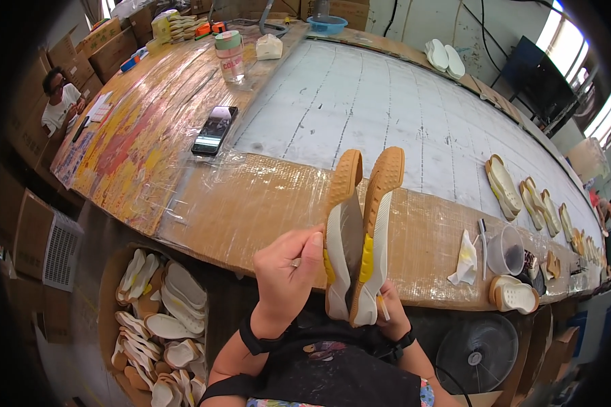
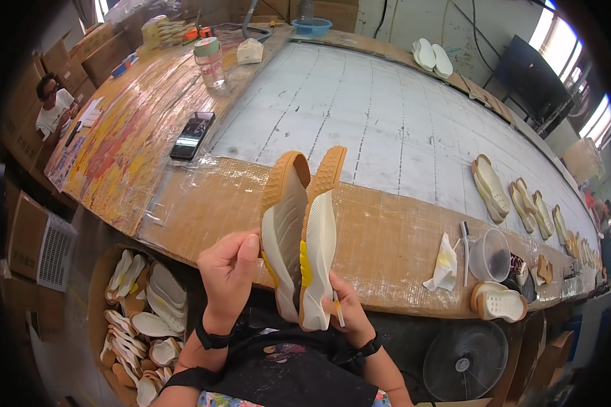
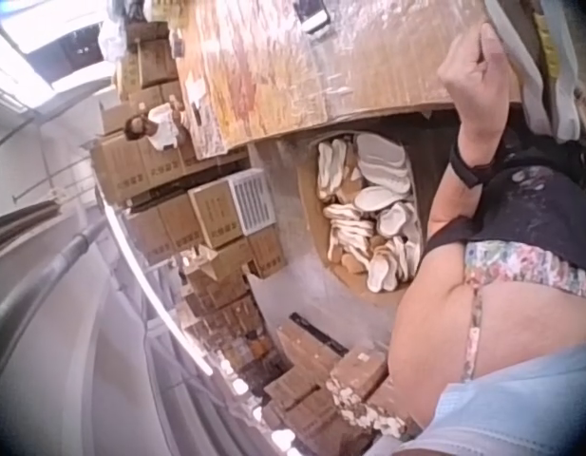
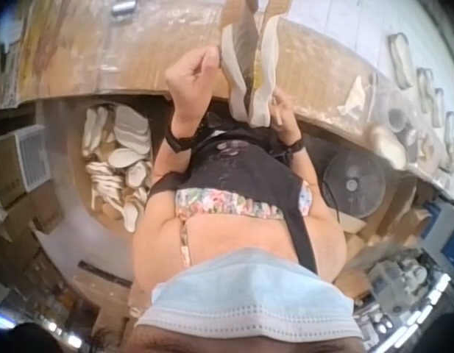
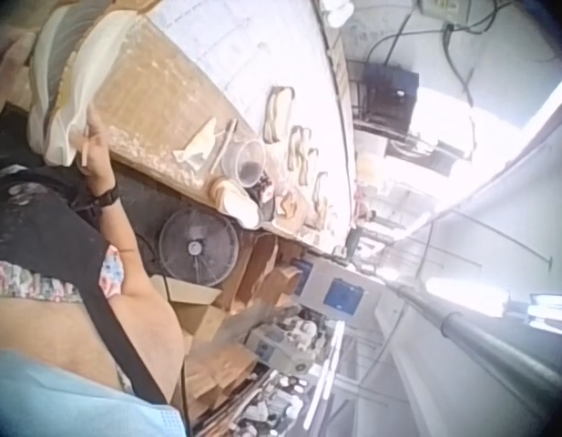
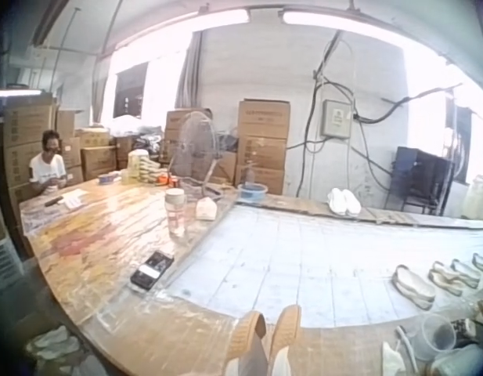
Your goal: Inspecting shoe soles on a conveyor belt, matching pairs, marking them with a pen, and cleaning edges.
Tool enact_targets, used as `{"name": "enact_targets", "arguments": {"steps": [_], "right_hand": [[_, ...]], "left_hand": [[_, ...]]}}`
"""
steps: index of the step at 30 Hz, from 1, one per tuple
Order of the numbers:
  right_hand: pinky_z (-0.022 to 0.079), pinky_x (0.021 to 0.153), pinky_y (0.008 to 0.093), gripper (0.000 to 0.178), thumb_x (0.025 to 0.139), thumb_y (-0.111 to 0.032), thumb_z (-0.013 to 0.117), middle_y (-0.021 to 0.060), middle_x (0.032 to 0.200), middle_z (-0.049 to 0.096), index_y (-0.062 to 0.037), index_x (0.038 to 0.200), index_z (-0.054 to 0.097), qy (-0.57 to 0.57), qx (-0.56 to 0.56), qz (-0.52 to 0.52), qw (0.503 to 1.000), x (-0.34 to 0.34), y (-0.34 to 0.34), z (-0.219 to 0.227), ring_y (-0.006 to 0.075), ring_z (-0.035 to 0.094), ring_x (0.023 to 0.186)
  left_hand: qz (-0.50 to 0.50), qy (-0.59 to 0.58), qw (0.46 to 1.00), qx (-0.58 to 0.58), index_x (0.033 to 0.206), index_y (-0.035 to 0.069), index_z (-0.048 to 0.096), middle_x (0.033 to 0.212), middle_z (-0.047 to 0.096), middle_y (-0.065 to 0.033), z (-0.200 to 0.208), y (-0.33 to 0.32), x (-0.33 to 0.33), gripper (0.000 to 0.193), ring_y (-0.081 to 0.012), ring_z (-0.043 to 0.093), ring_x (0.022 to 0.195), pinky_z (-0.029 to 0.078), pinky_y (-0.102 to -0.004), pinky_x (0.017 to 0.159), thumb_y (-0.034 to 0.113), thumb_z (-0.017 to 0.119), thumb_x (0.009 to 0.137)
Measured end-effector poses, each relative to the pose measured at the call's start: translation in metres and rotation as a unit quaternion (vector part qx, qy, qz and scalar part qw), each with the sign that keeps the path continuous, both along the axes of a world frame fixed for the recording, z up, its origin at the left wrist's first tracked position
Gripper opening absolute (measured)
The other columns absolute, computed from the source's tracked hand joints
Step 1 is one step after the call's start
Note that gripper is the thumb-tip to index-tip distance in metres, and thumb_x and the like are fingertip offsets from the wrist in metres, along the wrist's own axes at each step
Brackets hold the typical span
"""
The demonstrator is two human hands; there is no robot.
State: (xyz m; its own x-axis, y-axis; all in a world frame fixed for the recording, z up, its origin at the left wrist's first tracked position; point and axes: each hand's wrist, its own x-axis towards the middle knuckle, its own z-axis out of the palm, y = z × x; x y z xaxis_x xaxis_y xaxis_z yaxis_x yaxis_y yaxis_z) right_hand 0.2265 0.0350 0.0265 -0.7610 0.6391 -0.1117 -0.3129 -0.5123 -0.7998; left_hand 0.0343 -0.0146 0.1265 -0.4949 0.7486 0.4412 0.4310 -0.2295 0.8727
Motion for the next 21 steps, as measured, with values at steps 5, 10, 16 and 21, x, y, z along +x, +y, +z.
{"name": "enact_targets", "arguments": {"steps": [5, 10, 16, 21], "right_hand": [[0.041, 0.088, 0.0272, 0.053, 0.085, -0.019, 0.058, 0.0065, 0.117, 0.049, -0.0014, 0.13, 0.034, -0.031, -0.025, -0.006, 0.999, 0.002, -0.003, -0.003, 0.0129, 0.05, 0.102], [0.043, 0.086, 0.0282, 0.04, 0.088, -0.018, 0.051, 0.008, 0.114, 0.052, -0.002, 0.124, 0.041, -0.004, -0.054, -0.107, 0.993, -0.022, -0.009, 0.017, 0.0147, 0.052, 0.1], [0.045, 0.084, 0.0276, 0.036, 0.09, -0.015, 0.047, 0.0086, 0.113, 0.053, -0.0011, 0.123, 0.041, -0.059, -0.043, -0.246, 0.967, 0.003, 0.023, -0.006, 0.0155, 0.054, 0.098], [0.039, 0.091, 0.0296, 0.045, 0.09, -0.013, 0.048, 0.0134, 0.127, 0.043, -0.0006, 0.13, 0.034, -0.246, 0.263, -0.375, 0.854, 0.014, 0.04, 0.008, 0.0195, 0.048, 0.11]], "left_hand": [[-0.207, -0.285, 0.931, 0.099, 0.131, 0.002, 0.032, 0.114, 0.05, -0.0087, -0.024, 0.016, 0.013, 0.052, -0.0123, 0.049, 0.101, 0.041, -0.0241, 0.085, 0.007, 0.054, 0.084], [-0.235, -0.473, 0.846, -0.071, 0.139, 0.006, 0.011, 0.127, 0.038, -0.0059, -0.054, 0.017, 0.015, 0.069, -0.0115, 0.041, 0.11, 0.036, -0.0255, 0.091, 0.009, 0.053, 0.085], [-0.142, -0.361, 0.921, -0.021, 0.138, 0.004, 0.013, 0.128, 0.036, -0.0063, -0.051, 0.019, 0.009, 0.064, -0.0118, 0.041, 0.108, 0.036, -0.025, 0.09, 0.015, 0.05, 0.087], [-0.218, -0.436, 0.871, -0.062, 0.137, 0.001, 0.017, 0.129, 0.035, -0.01, -0.065, 0.008, 0.011, 0.059, -0.0159, 0.038, 0.113, 0.032, -0.0295, 0.095, 0.035, 0.035, 0.091]]}}
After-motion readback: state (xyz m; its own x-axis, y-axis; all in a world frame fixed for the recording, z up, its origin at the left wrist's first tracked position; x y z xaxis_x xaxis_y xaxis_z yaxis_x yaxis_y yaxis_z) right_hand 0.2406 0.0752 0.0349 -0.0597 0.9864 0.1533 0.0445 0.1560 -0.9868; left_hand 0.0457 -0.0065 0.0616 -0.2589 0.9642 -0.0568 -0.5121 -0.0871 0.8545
